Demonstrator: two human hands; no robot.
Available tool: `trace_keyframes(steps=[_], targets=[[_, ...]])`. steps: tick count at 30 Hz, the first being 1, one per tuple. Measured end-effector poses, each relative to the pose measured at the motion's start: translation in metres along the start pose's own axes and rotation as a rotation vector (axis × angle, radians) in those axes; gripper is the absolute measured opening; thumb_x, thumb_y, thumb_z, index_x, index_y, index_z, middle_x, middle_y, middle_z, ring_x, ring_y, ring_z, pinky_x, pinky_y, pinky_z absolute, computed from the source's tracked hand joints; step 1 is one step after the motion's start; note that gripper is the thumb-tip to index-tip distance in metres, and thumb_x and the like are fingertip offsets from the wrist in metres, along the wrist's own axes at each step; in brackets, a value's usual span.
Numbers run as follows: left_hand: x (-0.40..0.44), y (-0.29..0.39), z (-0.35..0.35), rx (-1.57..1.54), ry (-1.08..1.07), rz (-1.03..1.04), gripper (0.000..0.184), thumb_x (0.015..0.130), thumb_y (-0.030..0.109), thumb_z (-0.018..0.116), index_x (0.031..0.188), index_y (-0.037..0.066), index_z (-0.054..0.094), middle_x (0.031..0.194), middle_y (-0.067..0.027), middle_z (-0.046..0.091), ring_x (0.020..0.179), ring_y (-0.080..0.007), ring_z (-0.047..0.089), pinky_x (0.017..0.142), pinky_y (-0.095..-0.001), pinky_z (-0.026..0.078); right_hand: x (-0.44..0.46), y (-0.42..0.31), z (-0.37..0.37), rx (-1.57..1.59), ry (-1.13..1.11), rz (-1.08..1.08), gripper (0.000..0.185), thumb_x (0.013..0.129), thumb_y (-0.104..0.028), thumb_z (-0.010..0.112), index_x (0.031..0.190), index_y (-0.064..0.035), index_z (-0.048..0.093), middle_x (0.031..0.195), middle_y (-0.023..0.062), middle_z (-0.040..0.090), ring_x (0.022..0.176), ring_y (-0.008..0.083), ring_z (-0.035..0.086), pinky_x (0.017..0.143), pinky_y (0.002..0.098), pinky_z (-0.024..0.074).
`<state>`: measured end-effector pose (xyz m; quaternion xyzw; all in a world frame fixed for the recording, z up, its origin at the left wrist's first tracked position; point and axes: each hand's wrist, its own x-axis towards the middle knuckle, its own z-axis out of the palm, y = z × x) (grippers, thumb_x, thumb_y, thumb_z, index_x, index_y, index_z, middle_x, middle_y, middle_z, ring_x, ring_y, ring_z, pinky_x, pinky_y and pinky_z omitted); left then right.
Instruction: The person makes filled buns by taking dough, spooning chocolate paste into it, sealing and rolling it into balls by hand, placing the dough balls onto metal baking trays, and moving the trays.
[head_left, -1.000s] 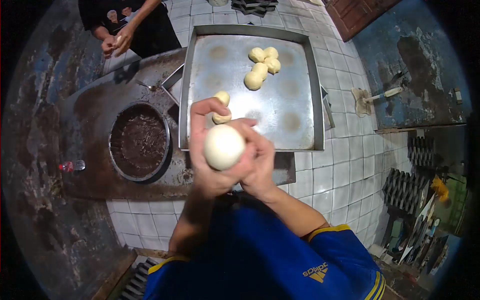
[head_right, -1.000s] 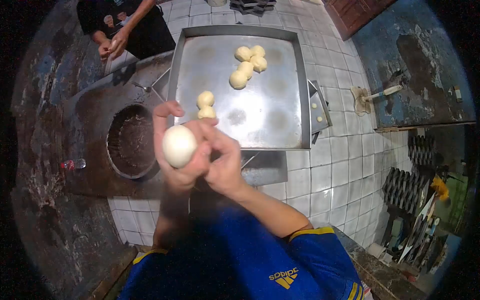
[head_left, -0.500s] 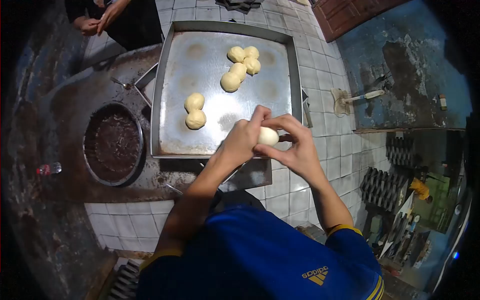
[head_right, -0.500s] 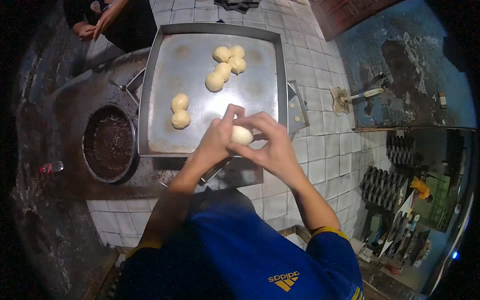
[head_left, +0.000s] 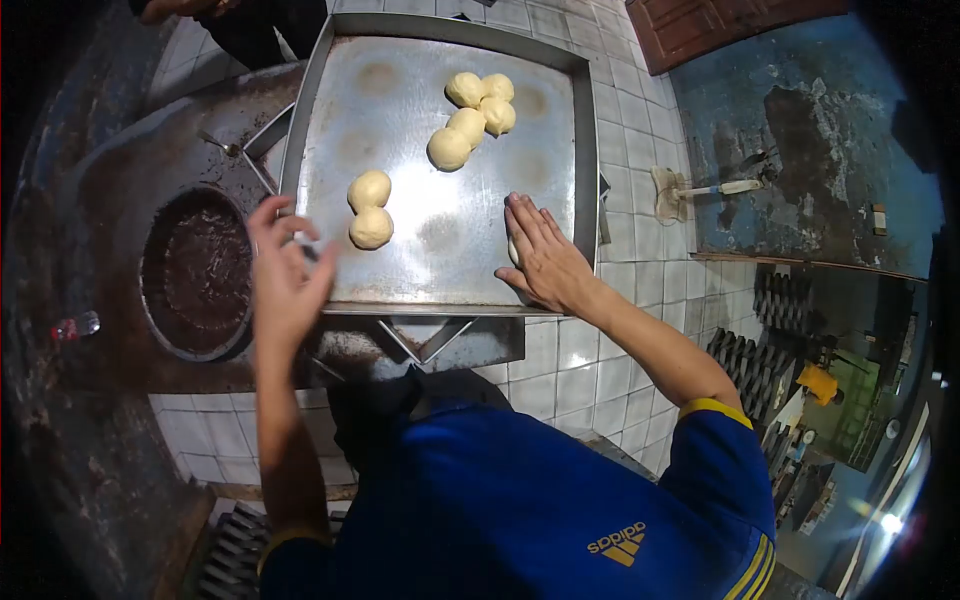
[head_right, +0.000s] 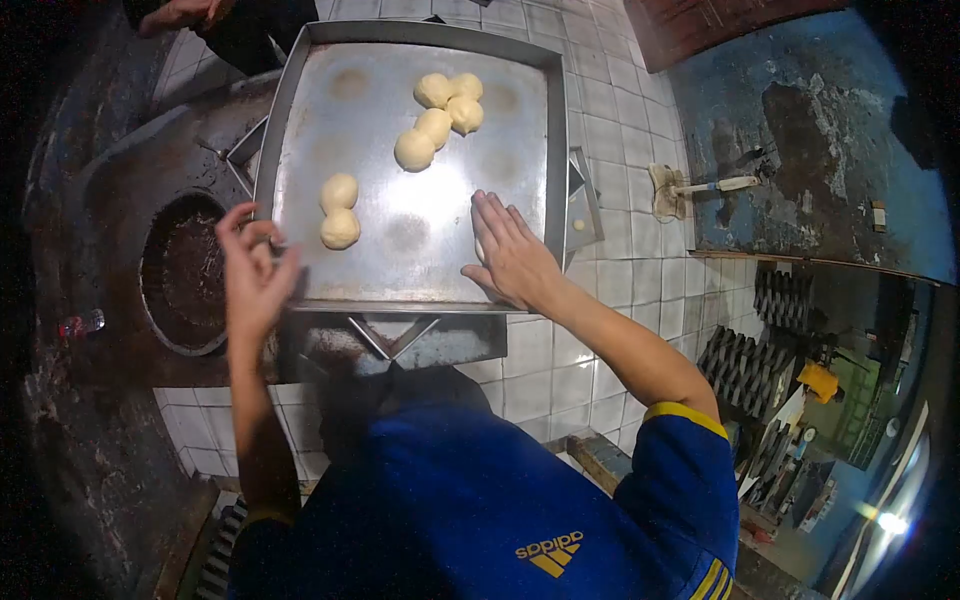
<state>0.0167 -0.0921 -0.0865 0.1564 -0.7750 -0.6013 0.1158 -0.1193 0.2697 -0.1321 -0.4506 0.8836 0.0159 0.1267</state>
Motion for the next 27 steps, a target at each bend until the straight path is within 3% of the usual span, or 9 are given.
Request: trace_keyframes(steps=[3, 5, 8, 11, 14, 20, 22, 24, 27], targets=[[-0.015, -0.013, -0.038, -0.018, 0.147, 0.022, 0.057, 0.096, -0.004, 0.067, 0.145, 0.004, 0.039, 0.099, -0.0009, 0.059, 0.072, -0.0015, 0.041, 0.067, -0.016, 0.035, 0.0, 0.017, -0.007, 0.171, -0.004, 0.015, 0.083, 0.107, -0.052, 0.052, 0.162, 0.0064, 0.03, 0.173, 0.0272, 0.019, 0.162, 0.0398, 0.017, 0.13, 0.0482, 0.0214], [-0.02, -0.021, -0.049, -0.061, 0.152, 0.009, 0.052, 0.096, -0.004, 0.067, 0.142, 0.003, 0.043, 0.101, -0.0021, 0.06, 0.073, -0.0019, 0.045, 0.067, -0.0164, 0.038, 0.012, 0.037, -0.026, 0.925, -0.142, 0.115, 0.073, 0.108, -0.05, 0.051, 0.159, 0.0013, 0.041, 0.172, 0.0235, 0.026, 0.16, 0.0394, 0.023, 0.129, 0.048, 0.0238], [-0.021, -0.011, -0.051, -0.177, 0.072, -0.072, 0.038, 0.1, -0.001, 0.065, 0.135, 0.0, 0.052, 0.108, -0.0055, 0.064, 0.092, -0.0067, 0.061, 0.08, -0.0202, 0.05, 0.042, -0.012, -0.07, 0.617, 0.125, -0.044, 0.05, 0.102, -0.022, 0.067, 0.148, -0.0061, 0.056, 0.156, 0.0178, 0.053, 0.141, 0.038, 0.054, 0.117, 0.0442, 0.0448], [0.006, -0.007, -0.027, -0.286, -0.145, -0.095, 0.036, 0.11, 0.017, 0.057, 0.14, -0.001, 0.051, 0.128, -0.0133, 0.067, 0.117, -0.0164, 0.063, 0.103, -0.0311, 0.05, 0.085, -0.076, -0.086, 0.442, 0.156, -0.365, 0.051, 0.095, -0.013, 0.068, 0.145, -0.0106, 0.059, 0.149, 0.0135, 0.058, 0.132, 0.0347, 0.06, 0.108, 0.0423, 0.0526], [0.041, -0.015, -0.003, -0.243, -0.311, 0.011, 0.039, 0.114, 0.031, 0.049, 0.137, 0.001, 0.058, 0.129, -0.0123, 0.07, 0.123, -0.0197, 0.064, 0.105, -0.0319, 0.047, 0.133, -0.108, -0.065, -0.058, 0.25, -0.581, 0.043, 0.096, -0.017, 0.054, 0.136, -0.0071, 0.065, 0.132, 0.0088, 0.065, 0.122, 0.0266, 0.064, 0.107, 0.0383, 0.0509], [0.074, -0.046, 0.02, -0.196, -0.486, -0.07, 0.041, 0.114, 0.039, 0.046, 0.135, 0.006, 0.059, 0.13, -0.0139, 0.069, 0.12, -0.0209, 0.064, 0.105, -0.0317, 0.047, 0.163, -0.119, -0.045, -0.424, 0.175, -0.721, 0.033, 0.093, -0.022, 0.055, 0.115, -0.0052, 0.073, 0.116, 0.009, 0.071, 0.118, 0.0255, 0.064, 0.111, 0.0395, 0.0448], [0.074, -0.044, 0.018, -0.117, -0.472, -0.043, 0.043, 0.113, 0.042, 0.045, 0.139, 0.009, 0.055, 0.129, -0.0169, 0.068, 0.121, -0.0224, 0.064, 0.104, -0.0333, 0.048, 0.172, -0.118, -0.054, -0.349, 0.319, -0.768, 0.03, 0.089, -0.021, 0.063, 0.112, -0.0041, 0.074, 0.104, 0.0106, 0.074, 0.108, 0.0269, 0.068, 0.103, 0.0405, 0.0502], [0.068, -0.042, 0.012, -0.163, -0.499, -0.149, 0.047, 0.114, 0.043, 0.045, 0.144, 0.007, 0.05, 0.132, -0.0192, 0.066, 0.123, -0.0242, 0.063, 0.105, -0.036, 0.048, 0.172, -0.121, -0.083, 0.137, -0.364, -0.411, 0.029, 0.084, -0.026, 0.072, 0.101, -0.0029, 0.074, 0.099, 0.0158, 0.076, 0.099, 0.0298, 0.072, 0.091, 0.0441, 0.0553], [0.059, -0.057, 0.006, -0.282, -0.315, -0.076, 0.054, 0.115, 0.046, 0.042, 0.143, 0.001, 0.05, 0.135, -0.0179, 0.064, 0.126, -0.0259, 0.062, 0.11, -0.0362, 0.045, 0.139, -0.136, -0.099, 1.003, -0.319, -0.334, 0.039, 0.085, -0.021, 0.08, 0.119, -0.0009, 0.074, 0.106, 0.0156, 0.076, 0.099, 0.0232, 0.073, 0.088, 0.0385, 0.0587]])
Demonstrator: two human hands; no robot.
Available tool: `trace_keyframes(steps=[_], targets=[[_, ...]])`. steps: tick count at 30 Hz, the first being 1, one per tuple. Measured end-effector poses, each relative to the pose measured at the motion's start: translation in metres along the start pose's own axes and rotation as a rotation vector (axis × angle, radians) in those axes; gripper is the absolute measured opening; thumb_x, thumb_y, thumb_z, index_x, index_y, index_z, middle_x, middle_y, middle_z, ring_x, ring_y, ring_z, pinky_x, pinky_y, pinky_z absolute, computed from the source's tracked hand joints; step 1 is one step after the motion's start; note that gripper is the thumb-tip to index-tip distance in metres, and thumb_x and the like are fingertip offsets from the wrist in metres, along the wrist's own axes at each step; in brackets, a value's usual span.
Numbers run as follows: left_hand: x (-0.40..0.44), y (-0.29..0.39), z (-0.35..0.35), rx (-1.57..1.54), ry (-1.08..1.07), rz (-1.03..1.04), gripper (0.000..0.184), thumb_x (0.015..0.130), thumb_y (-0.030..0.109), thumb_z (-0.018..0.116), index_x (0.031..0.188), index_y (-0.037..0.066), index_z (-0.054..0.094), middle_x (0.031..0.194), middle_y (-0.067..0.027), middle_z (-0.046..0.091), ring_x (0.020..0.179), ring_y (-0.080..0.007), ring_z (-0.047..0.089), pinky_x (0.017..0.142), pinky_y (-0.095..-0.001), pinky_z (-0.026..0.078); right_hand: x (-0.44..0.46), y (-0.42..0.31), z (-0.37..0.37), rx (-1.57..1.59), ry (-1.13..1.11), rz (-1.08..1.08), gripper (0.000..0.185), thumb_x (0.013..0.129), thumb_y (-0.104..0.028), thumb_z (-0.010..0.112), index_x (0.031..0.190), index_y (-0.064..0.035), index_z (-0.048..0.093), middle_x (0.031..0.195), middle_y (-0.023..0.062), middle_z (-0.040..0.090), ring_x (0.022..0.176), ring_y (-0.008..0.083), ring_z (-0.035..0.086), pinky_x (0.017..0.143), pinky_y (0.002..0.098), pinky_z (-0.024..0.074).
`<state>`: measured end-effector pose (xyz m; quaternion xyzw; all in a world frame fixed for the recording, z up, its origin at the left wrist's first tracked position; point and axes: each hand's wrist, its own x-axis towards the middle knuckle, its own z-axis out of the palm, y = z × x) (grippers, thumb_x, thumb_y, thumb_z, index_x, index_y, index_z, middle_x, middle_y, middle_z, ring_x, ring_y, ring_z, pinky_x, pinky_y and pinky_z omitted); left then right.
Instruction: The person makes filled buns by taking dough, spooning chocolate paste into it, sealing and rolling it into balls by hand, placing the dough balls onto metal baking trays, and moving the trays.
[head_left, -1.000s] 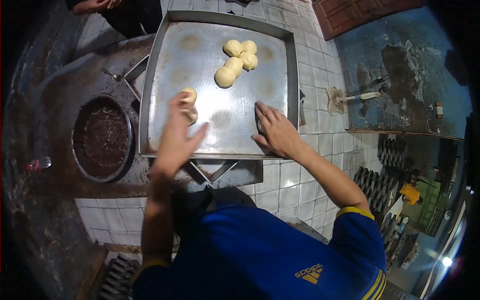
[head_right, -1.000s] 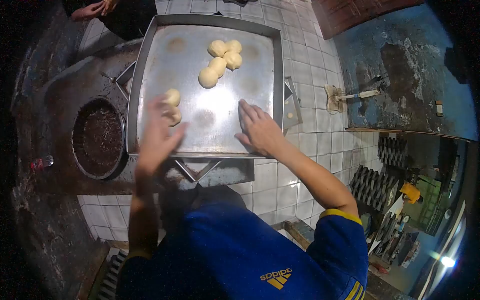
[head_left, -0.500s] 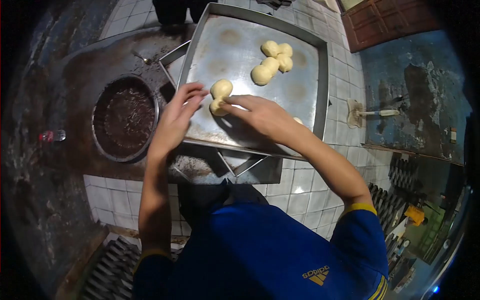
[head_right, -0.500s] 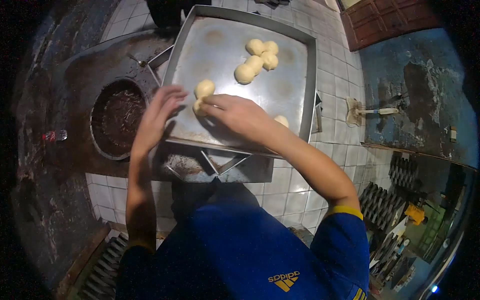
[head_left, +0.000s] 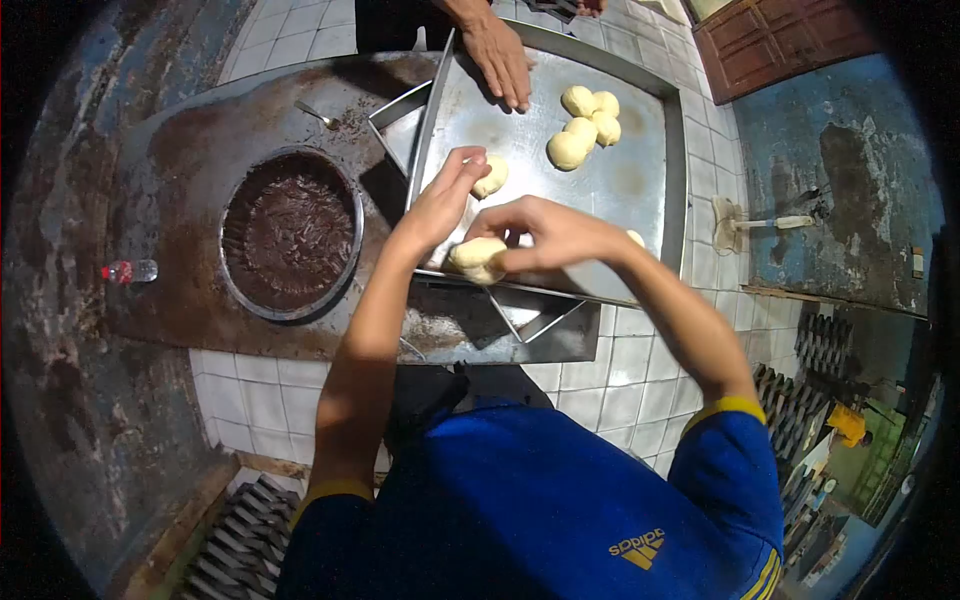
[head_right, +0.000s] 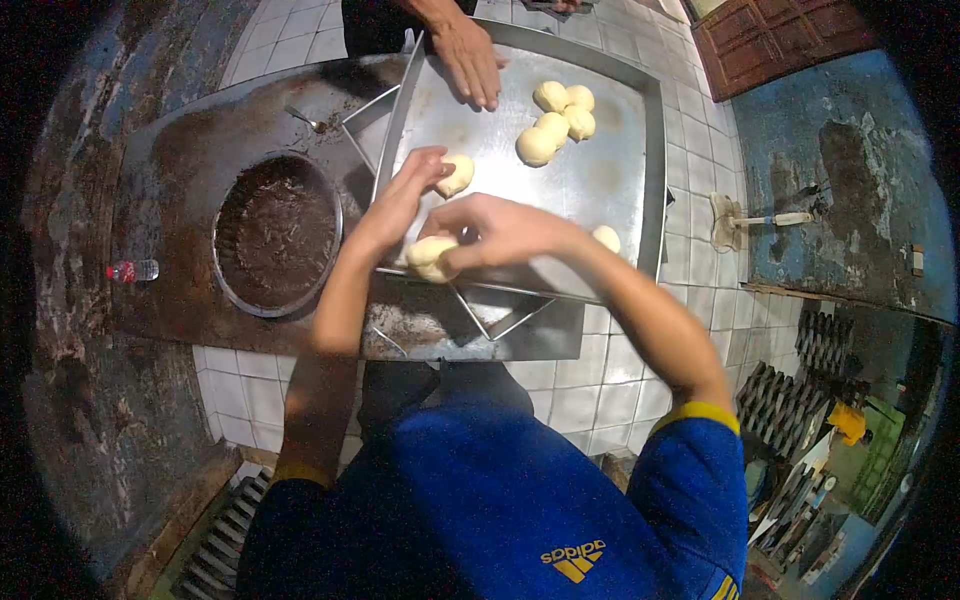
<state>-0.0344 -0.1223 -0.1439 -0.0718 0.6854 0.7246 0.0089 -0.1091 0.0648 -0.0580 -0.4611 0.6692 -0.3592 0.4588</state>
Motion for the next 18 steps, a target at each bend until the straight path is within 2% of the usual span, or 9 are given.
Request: trace_keyframes(steps=[1, 3, 5, 8, 11, 12, 15, 17, 18], targets=[[-0.013, 0.013, 0.001, -0.148, 0.042, -0.03, 0.056, 0.115, 0.047, 0.04, 0.14, -0.001, 0.054, 0.133, -0.0174, 0.066, 0.127, -0.0243, 0.062, 0.111, -0.0347, 0.044, -0.008, -0.01, 0.013, 0.214, 0.098, -0.038, 0.039, 0.087, -0.018, 0.081, 0.121, -0.001, 0.073, 0.109, 0.0133, 0.076, 0.101, 0.0193, 0.073, 0.088, 0.0366, 0.059], [-0.045, 0.039, -0.002, -0.385, 0.012, -0.056, 0.061, 0.115, 0.049, 0.031, 0.141, 0.0, 0.055, 0.132, -0.0187, 0.067, 0.125, -0.0275, 0.063, 0.115, -0.0401, 0.045, -0.015, -0.038, 0.036, 0.276, 0.406, -0.04, 0.039, 0.089, -0.013, 0.082, 0.125, -0.0001, 0.072, 0.117, 0.0081, 0.075, 0.107, 0.0146, 0.07, 0.092, 0.0343, 0.0589], [-0.076, 0.054, -0.008, -0.462, 0.063, -0.052, 0.059, 0.116, 0.048, 0.032, 0.12, -0.001, 0.066, 0.108, -0.0138, 0.073, 0.098, -0.0196, 0.071, 0.092, -0.0324, 0.056, -0.005, -0.052, 0.061, 0.438, 0.651, 0.023, 0.035, 0.089, -0.007, 0.082, 0.121, 0.0027, 0.073, 0.114, 0.0074, 0.077, 0.104, 0.0128, 0.071, 0.088, 0.0302, 0.06], [-0.098, 0.073, -0.018, -0.241, 0.383, 0.064, 0.05, 0.115, 0.042, 0.045, 0.094, 0.002, 0.065, 0.086, -0.0021, 0.065, 0.079, -0.0093, 0.062, 0.071, -0.0263, 0.049, 0.031, -0.073, 0.1, 0.354, 0.836, 0.01, 0.032, 0.089, -0.007, 0.081, 0.118, 0.0035, 0.073, 0.11, 0.0102, 0.077, 0.099, 0.0128, 0.072, 0.086, 0.0305, 0.0607], [-0.112, 0.079, -0.061, -0.153, 0.497, 0.174, 0.051, 0.116, 0.039, 0.046, 0.087, 0.0, 0.064, 0.073, -0.001, 0.062, 0.068, -0.0082, 0.055, 0.061, -0.0313, 0.046, 0.071, -0.102, 0.126, 0.341, 0.856, -0.102, 0.031, 0.089, -0.009, 0.081, 0.114, 0.0041, 0.071, 0.104, 0.01, 0.076, 0.095, 0.013, 0.07, 0.084, 0.0293, 0.0583], [-0.115, 0.079, -0.073, -0.15, 0.503, 0.173, 0.051, 0.116, 0.039, 0.046, 0.087, 0.0, 0.064, 0.073, -0.001, 0.062, 0.068, -0.0082, 0.055, 0.061, -0.0313, 0.046, 0.084, -0.112, 0.131, 0.337, 0.867, -0.212, 0.032, 0.087, -0.012, 0.083, 0.112, 0.0038, 0.07, 0.102, 0.0089, 0.075, 0.093, 0.013, 0.069, 0.084, 0.0284, 0.0564], [-0.124, 0.078, -0.11, -0.061, 0.671, 0.404, 0.057, 0.115, 0.041, 0.047, 0.08, 0.0, 0.063, 0.065, -0.002, 0.06, 0.06, -0.013, 0.054, 0.056, -0.0339, 0.044, 0.144, -0.14, 0.162, 0.498, 1.059, -0.167, 0.028, 0.088, -0.016, 0.085, 0.104, 0.0017, 0.07, 0.094, 0.0065, 0.073, 0.086, 0.011, 0.066, 0.079, 0.0264, 0.0526], [-0.143, 0.108, -0.128, -0.075, 0.624, 0.346, 0.054, 0.114, 0.044, 0.047, 0.09, -0.001, 0.065, 0.078, -0.0024, 0.066, 0.071, -0.0146, 0.06, 0.063, -0.0329, 0.048, 0.167, -0.158, 0.17, 0.537, 1.137, -0.144, 0.021, 0.09, -0.012, 0.084, 0.099, 0.0025, 0.073, 0.09, 0.0066, 0.075, 0.081, 0.0094, 0.067, 0.072, 0.0249, 0.0528], [-0.146, 0.119, -0.131, -0.3, 0.699, 0.184, 0.052, 0.114, 0.045, 0.048, 0.095, -0.001, 0.065, 0.087, -0.0025, 0.067, 0.078, -0.0141, 0.061, 0.068, -0.0313, 0.048, 0.181, -0.163, 0.174, 0.619, 1.168, -0.212, 0.016, 0.091, -0.01, 0.082, 0.096, 0.0033, 0.074, 0.088, 0.0069, 0.077, 0.077, 0.0082, 0.068, 0.068, 0.0239, 0.0529]])
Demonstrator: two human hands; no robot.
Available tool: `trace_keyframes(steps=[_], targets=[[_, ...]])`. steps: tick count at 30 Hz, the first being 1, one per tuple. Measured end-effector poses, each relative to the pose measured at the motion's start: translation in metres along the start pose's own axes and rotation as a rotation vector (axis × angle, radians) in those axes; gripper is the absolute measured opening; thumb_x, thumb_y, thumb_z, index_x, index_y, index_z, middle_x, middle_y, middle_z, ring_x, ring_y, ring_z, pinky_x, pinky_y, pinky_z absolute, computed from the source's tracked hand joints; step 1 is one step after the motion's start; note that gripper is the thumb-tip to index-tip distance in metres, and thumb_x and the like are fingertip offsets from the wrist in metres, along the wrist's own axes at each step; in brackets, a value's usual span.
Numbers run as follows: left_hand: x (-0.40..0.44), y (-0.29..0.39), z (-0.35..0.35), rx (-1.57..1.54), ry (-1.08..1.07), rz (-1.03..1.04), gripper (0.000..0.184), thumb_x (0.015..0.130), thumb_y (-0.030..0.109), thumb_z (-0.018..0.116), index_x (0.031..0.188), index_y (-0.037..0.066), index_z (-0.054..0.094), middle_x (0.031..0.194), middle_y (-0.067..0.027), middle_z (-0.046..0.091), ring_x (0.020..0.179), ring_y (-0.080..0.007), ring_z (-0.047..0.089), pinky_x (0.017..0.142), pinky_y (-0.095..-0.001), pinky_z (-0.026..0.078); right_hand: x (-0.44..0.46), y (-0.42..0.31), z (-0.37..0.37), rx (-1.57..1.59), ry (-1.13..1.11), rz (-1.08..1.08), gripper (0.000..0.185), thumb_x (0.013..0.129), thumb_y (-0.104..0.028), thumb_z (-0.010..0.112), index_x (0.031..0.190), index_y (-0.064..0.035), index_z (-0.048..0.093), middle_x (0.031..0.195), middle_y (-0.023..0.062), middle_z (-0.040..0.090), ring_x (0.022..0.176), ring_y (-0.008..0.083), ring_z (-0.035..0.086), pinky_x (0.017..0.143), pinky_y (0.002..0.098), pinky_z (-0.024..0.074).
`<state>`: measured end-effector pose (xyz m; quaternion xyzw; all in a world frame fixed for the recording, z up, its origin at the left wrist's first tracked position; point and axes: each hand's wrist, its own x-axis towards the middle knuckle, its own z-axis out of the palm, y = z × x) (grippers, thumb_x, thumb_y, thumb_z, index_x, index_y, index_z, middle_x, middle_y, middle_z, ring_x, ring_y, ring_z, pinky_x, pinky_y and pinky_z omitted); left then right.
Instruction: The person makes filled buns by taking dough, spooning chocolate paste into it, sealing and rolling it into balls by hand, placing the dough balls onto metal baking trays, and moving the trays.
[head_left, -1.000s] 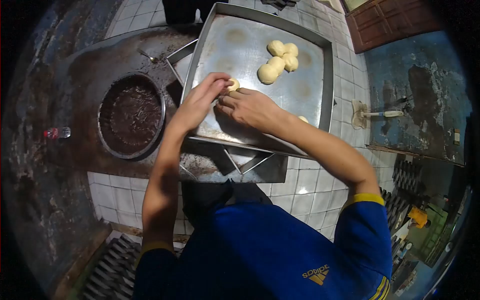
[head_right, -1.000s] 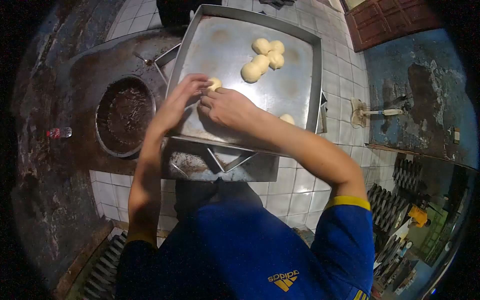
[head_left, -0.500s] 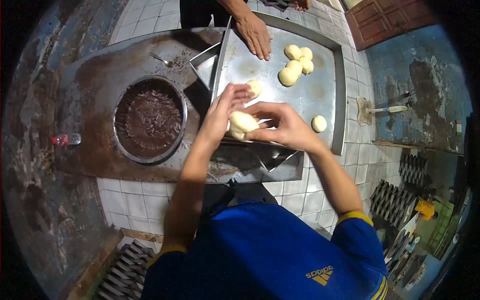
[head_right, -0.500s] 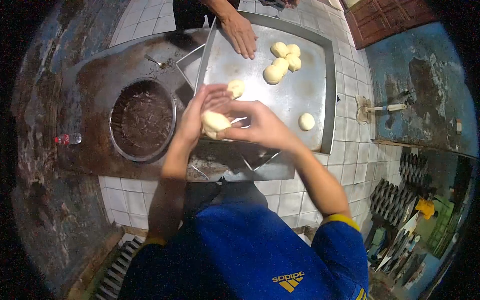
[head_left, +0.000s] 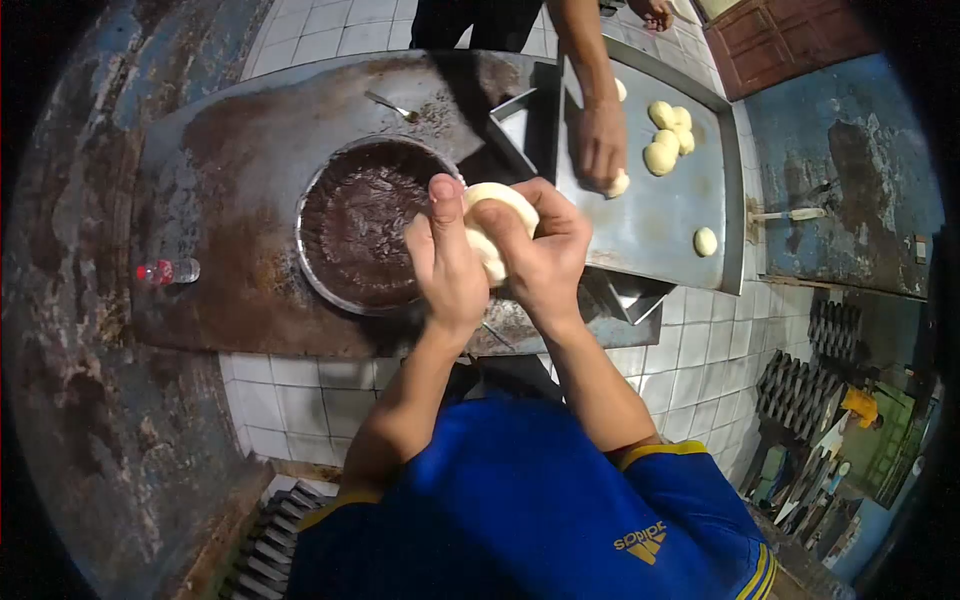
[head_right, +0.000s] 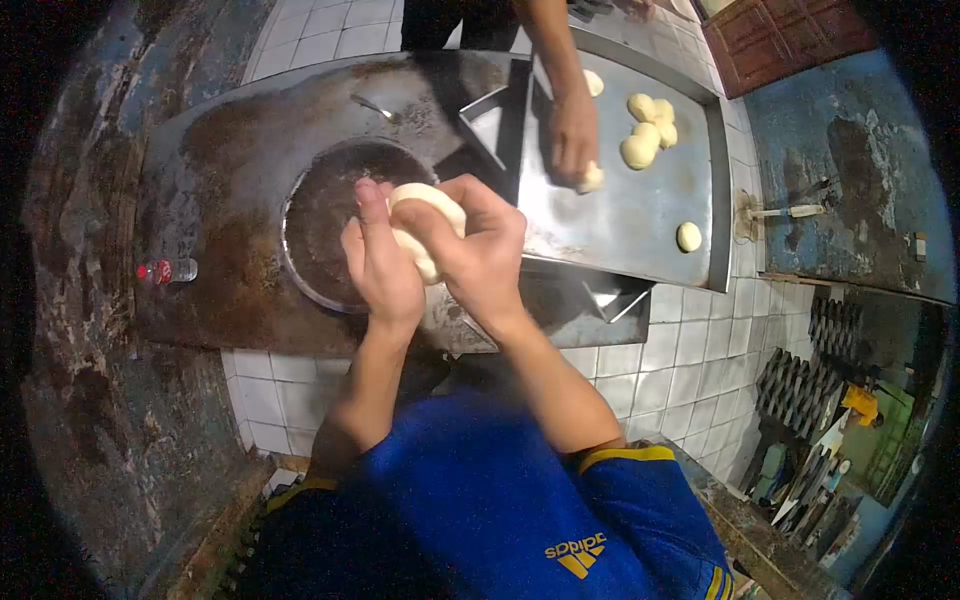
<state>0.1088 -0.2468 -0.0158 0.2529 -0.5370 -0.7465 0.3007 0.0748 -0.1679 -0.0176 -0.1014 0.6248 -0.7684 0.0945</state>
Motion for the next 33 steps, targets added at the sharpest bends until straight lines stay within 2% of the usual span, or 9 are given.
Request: trace_keyframes(steps=[2, 6, 15, 20, 22, 25, 27, 29, 33], targets=[[0.009, -0.014, -0.034, -0.402, -0.068, -0.326, 0.05, 0.111, 0.05, 0.053, 0.102, 0.002, 0.062, 0.107, -0.0025, 0.067, 0.096, -0.0087, 0.059, 0.077, -0.0248, 0.046, -0.001, 0.011, 0.013, 0.052, -0.023, 0.002, 0.02, 0.095, -0.015, 0.081, 0.097, 0.0032, 0.074, 0.088, 0.007, 0.077, 0.078, 0.0088, 0.068, 0.07, 0.0244, 0.0539], [0.026, 0.011, -0.08, -0.258, -0.486, -0.227, 0.034, 0.107, 0.038, 0.065, 0.097, 0.006, 0.061, 0.092, 0.0018, 0.066, 0.084, 0.0, 0.057, 0.072, -0.0191, 0.045, -0.001, 0.009, 0.031, 0.054, -0.063, -0.013, 0.029, 0.099, -0.024, 0.079, 0.096, 0.0043, 0.075, 0.087, 0.0061, 0.077, 0.078, 0.0078, 0.068, 0.07, 0.0236, 0.0538], [0.035, 0.006, -0.116, -0.263, -0.289, -0.108, 0.024, 0.107, 0.029, 0.068, 0.104, 0.006, 0.065, 0.089, 0.0019, 0.068, 0.076, -0.0016, 0.059, 0.067, -0.0198, 0.047, -0.008, 0.002, 0.06, -0.11, -0.202, 0.14, 0.024, 0.104, -0.018, 0.071, 0.105, 0.0058, 0.077, 0.089, 0.005, 0.077, 0.08, 0.0071, 0.067, 0.069, 0.0233, 0.0533], [0.034, -0.009, -0.135, -0.255, -0.348, -0.355, 0.058, 0.105, 0.061, 0.052, 0.128, 0.008, 0.049, 0.097, -0.0073, 0.071, 0.081, -0.014, 0.068, 0.073, -0.0236, 0.054, -0.016, -0.01, 0.049, -0.051, -0.358, 0.267, 0.032, 0.109, -0.026, 0.064, 0.106, 0.0029, 0.077, 0.088, 0.0034, 0.075, 0.072, 0.0061, 0.065, 0.066, 0.0228, 0.0522], [0.036, -0.058, -0.159, -0.024, -0.679, 0.004, 0.058, 0.092, 0.048, 0.074, 0.125, 0.004, 0.056, 0.108, -0.0094, 0.071, 0.099, -0.0186, 0.069, 0.084, -0.0333, 0.055, -0.017, -0.014, 0.049, -0.317, -0.566, 0.125, 0.037, 0.111, -0.03, 0.058, 0.114, 0.0025, 0.075, 0.094, 0.0092, 0.075, 0.074, 0.0137, 0.067, 0.069, 0.0318, 0.0548], [0.004, -0.065, -0.176, 0.069, -0.779, -0.056, 0.065, 0.074, 0.017, 0.092, 0.128, 0.001, 0.061, 0.113, -0.0154, 0.068, 0.105, -0.029, 0.068, 0.096, -0.0399, 0.054, -0.022, -0.004, 0.044, -0.701, -0.596, 0.094, 0.048, 0.112, -0.039, 0.051, 0.126, 0.0018, 0.071, 0.097, 0.0179, 0.074, 0.088, 0.0232, 0.071, 0.081, 0.0413, 0.056], [-0.008, -0.114, -0.22, 0.475, -0.792, 0.092, 0.071, 0.073, 0.022, 0.095, 0.131, 0.002, 0.061, 0.122, -0.0191, 0.065, 0.114, -0.0339, 0.066, 0.101, -0.0438, 0.052, -0.03, 0.041, 0.019, -0.632, -0.448, 0.648, 0.06, 0.112, -0.05, 0.045, 0.134, 0.0001, 0.068, 0.104, 0.022, 0.075, 0.097, 0.0291, 0.071, 0.089, 0.0417, 0.0544], [-0.009, -0.099, -0.229, 0.502, -0.671, 0.05, 0.073, 0.073, 0.023, 0.096, 0.132, 0.0, 0.06, 0.124, -0.0169, 0.067, 0.114, -0.0296, 0.067, 0.101, -0.0415, 0.053, -0.052, 0.142, -0.032, -0.835, -0.357, 0.597, 0.077, 0.106, -0.066, 0.045, 0.14, 0.0001, 0.064, 0.117, 0.031, 0.072, 0.104, 0.0423, 0.072, 0.094, 0.0453, 0.0552], [0.0, -0.097, -0.275, 0.691, -0.421, -0.072, 0.077, 0.068, 0.026, 0.098, 0.131, 0.001, 0.062, 0.128, -0.0219, 0.061, 0.121, -0.0386, 0.062, 0.105, -0.0452, 0.05, -0.172, 0.308, -0.124, -1.507, -0.421, 0.433, 0.049, 0.092, -0.035, 0.076, 0.123, -0.0001, 0.061, 0.128, 0.0283, 0.062, 0.111, 0.048, 0.067, 0.093, 0.0569, 0.0558]])
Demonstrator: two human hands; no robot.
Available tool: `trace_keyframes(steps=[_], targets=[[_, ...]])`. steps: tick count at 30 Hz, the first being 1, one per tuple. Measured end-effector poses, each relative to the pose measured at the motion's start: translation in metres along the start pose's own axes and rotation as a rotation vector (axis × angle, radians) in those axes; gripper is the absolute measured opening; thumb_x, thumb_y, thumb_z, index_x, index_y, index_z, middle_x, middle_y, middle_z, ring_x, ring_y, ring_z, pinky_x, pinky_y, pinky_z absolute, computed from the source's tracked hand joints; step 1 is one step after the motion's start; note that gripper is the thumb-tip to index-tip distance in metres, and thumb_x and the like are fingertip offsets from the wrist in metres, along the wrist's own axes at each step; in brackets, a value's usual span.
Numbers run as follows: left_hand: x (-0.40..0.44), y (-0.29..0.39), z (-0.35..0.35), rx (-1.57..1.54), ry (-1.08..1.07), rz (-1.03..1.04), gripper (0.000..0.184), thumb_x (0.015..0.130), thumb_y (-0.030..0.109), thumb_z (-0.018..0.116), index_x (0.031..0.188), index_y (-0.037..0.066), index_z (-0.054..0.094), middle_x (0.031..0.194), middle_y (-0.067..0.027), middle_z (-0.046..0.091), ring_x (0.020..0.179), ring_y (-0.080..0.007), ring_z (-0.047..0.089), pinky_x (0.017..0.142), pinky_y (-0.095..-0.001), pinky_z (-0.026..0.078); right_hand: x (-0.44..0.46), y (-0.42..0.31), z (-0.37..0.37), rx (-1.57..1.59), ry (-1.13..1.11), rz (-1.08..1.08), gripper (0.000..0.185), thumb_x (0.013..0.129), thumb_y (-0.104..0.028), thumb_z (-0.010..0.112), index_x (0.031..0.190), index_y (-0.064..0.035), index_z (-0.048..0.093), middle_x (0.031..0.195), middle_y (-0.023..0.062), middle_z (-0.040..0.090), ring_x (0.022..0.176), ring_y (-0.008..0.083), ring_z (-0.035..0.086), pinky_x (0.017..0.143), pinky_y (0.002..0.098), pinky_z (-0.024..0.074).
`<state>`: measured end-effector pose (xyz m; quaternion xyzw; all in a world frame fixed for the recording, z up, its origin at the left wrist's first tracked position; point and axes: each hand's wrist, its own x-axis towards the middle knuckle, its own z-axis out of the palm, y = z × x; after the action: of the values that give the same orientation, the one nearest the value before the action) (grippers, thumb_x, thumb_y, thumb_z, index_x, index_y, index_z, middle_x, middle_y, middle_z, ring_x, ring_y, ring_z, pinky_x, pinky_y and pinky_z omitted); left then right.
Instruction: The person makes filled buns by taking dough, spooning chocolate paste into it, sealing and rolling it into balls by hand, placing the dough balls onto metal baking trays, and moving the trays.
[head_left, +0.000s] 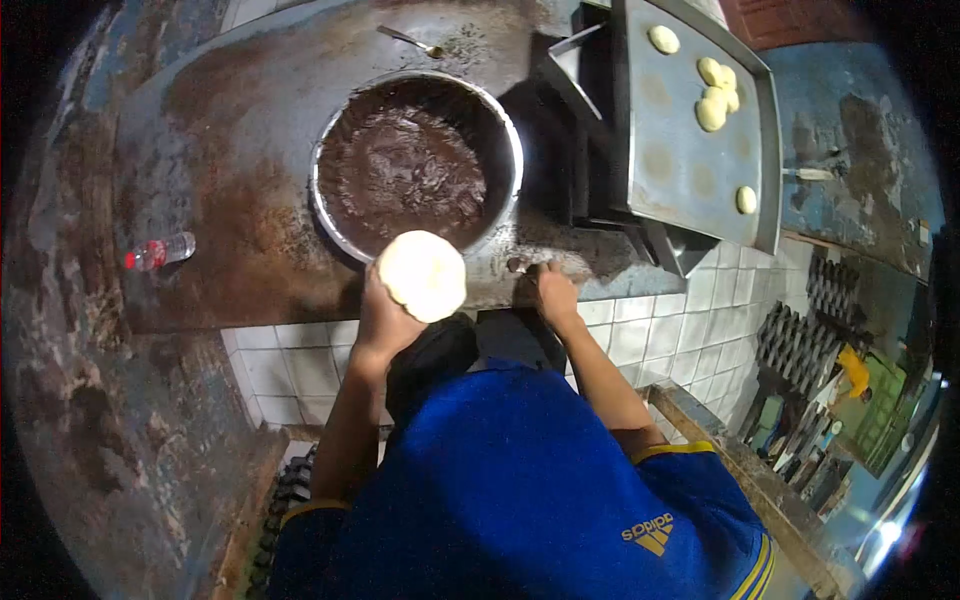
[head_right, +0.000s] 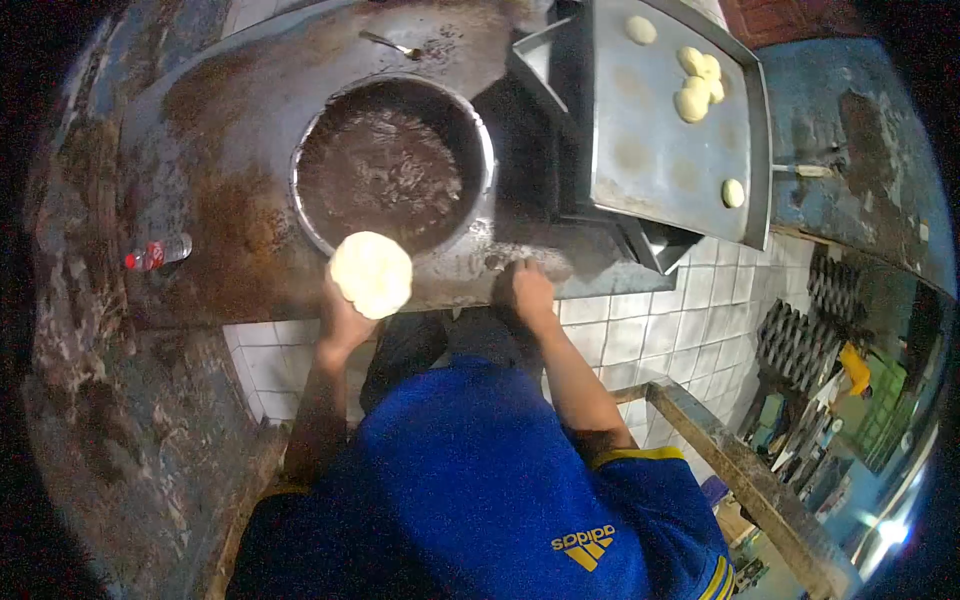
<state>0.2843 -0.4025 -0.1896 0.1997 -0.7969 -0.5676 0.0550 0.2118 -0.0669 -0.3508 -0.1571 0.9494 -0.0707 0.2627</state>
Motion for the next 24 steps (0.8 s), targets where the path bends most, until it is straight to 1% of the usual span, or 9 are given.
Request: trace_keyframes(steps=[1, 4, 6, 8, 9, 13, 14, 19, 24], targets=[[-0.001, -0.03, -0.014, 0.317, -0.042, 0.161, 0.072, 0.07, 0.021, 0.097, 0.13, 0.001, 0.062, 0.128, -0.0211, 0.064, 0.116, -0.0381, 0.066, 0.102, -0.0444, 0.052, -0.005, 0.007, 0.024, -0.034, 0.069, -0.038, 0.05, 0.087, -0.021, 0.078, 0.128, -0.0018, 0.056, 0.13, 0.0255, 0.06, 0.117, 0.0469, 0.065, 0.094, 0.0561, 0.0555], [-0.003, -0.018, -0.056, -0.146, 0.008, -0.024, 0.049, 0.086, 0.009, 0.083, 0.13, 0.0, 0.062, 0.119, -0.0136, 0.072, 0.104, -0.0279, 0.071, 0.085, -0.0391, 0.057, -0.029, -0.029, -0.016, 0.03, -0.025, -0.231, 0.05, 0.086, -0.008, 0.075, 0.131, -0.0012, 0.054, 0.135, 0.0194, 0.055, 0.126, 0.042, 0.06, 0.096, 0.0503, 0.0579], [-0.013, -0.028, -0.074, -0.612, 0.175, -0.214, 0.04, 0.092, 0.003, 0.075, 0.129, 0.001, 0.061, 0.114, -0.0097, 0.073, 0.096, -0.0208, 0.07, 0.075, -0.0341, 0.056, -0.023, -0.061, -0.04, 0.094, -0.133, -0.189, 0.048, 0.09, -0.008, 0.071, 0.132, -0.0007, 0.052, 0.13, 0.0207, 0.059, 0.122, 0.0434, 0.062, 0.096, 0.0519, 0.0562], [-0.022, -0.058, -0.095, -0.518, 0.256, -0.378, 0.038, 0.092, -0.001, 0.073, 0.128, 0.002, 0.061, 0.106, -0.0074, 0.071, 0.082, -0.015, 0.065, 0.066, -0.0301, 0.051, -0.011, -0.098, -0.069, 0.321, -0.167, -0.349, 0.043, 0.093, -0.008, 0.068, 0.133, -0.0003, 0.053, 0.123, 0.0235, 0.064, 0.115, 0.0445, 0.064, 0.096, 0.0506, 0.0552], [-0.02, -0.041, -0.096, -0.685, 0.308, -0.398, 0.034, 0.094, 0.001, 0.071, 0.127, 0.002, 0.061, 0.101, -0.006, 0.068, 0.076, -0.0126, 0.058, 0.061, -0.0292, 0.046, -0.003, -0.121, -0.092, 0.324, -0.172, -0.356, 0.043, 0.093, -0.008, 0.068, 0.133, -0.0003, 0.053, 0.123, 0.0235, 0.064, 0.115, 0.0445, 0.064, 0.096, 0.0506, 0.0552], [-0.024, -0.023, -0.099, -0.586, 0.445, -0.587, 0.035, 0.093, 0.0, 0.07, 0.127, 0.002, 0.06, 0.099, -0.0055, 0.068, 0.075, -0.0122, 0.058, 0.062, -0.0289, 0.046, 0.053, -0.184, -0.116, 0.352, 0.068, -0.525, 0.037, 0.092, 0.001, 0.059, 0.129, 0.0001, 0.057, 0.116, 0.0248, 0.066, 0.112, 0.0439, 0.065, 0.096, 0.0497, 0.055], [-0.028, -0.025, -0.103, -0.56, 0.373, -0.491, 0.037, 0.091, -0.001, 0.07, 0.127, 0.002, 0.06, 0.099, -0.0054, 0.067, 0.075, -0.0118, 0.058, 0.062, -0.0283, 0.046, 0.068, -0.191, -0.111, 0.297, 0.149, -0.551, 0.037, 0.091, 0.004, 0.056, 0.128, -0.0001, 0.058, 0.116, 0.024, 0.065, 0.112, 0.0436, 0.065, 0.095, 0.0496, 0.0555], [-0.033, -0.028, -0.106, -0.623, 0.373, -0.401, 0.044, 0.087, -0.001, 0.07, 0.129, 0.003, 0.059, 0.101, -0.0045, 0.066, 0.074, -0.0108, 0.057, 0.064, -0.0269, 0.046, 0.108, -0.202, -0.08, 0.167, 0.093, -0.474, 0.043, 0.088, 0.005, 0.056, 0.131, 0.0004, 0.058, 0.121, 0.0237, 0.064, 0.113, 0.0448, 0.065, 0.098, 0.0487, 0.0558], [-0.034, -0.037, -0.115, -0.441, 0.307, -0.552, 0.053, 0.084, -0.001, 0.076, 0.133, 0.003, 0.058, 0.107, -0.0053, 0.068, 0.08, -0.0128, 0.062, 0.071, -0.0275, 0.05, 0.118, -0.197, -0.056, 0.115, 0.016, -0.48, 0.041, 0.094, -0.001, 0.05, 0.134, -0.0009, 0.061, 0.128, 0.0255, 0.063, 0.116, 0.044, 0.065, 0.1, 0.0481, 0.0558]])
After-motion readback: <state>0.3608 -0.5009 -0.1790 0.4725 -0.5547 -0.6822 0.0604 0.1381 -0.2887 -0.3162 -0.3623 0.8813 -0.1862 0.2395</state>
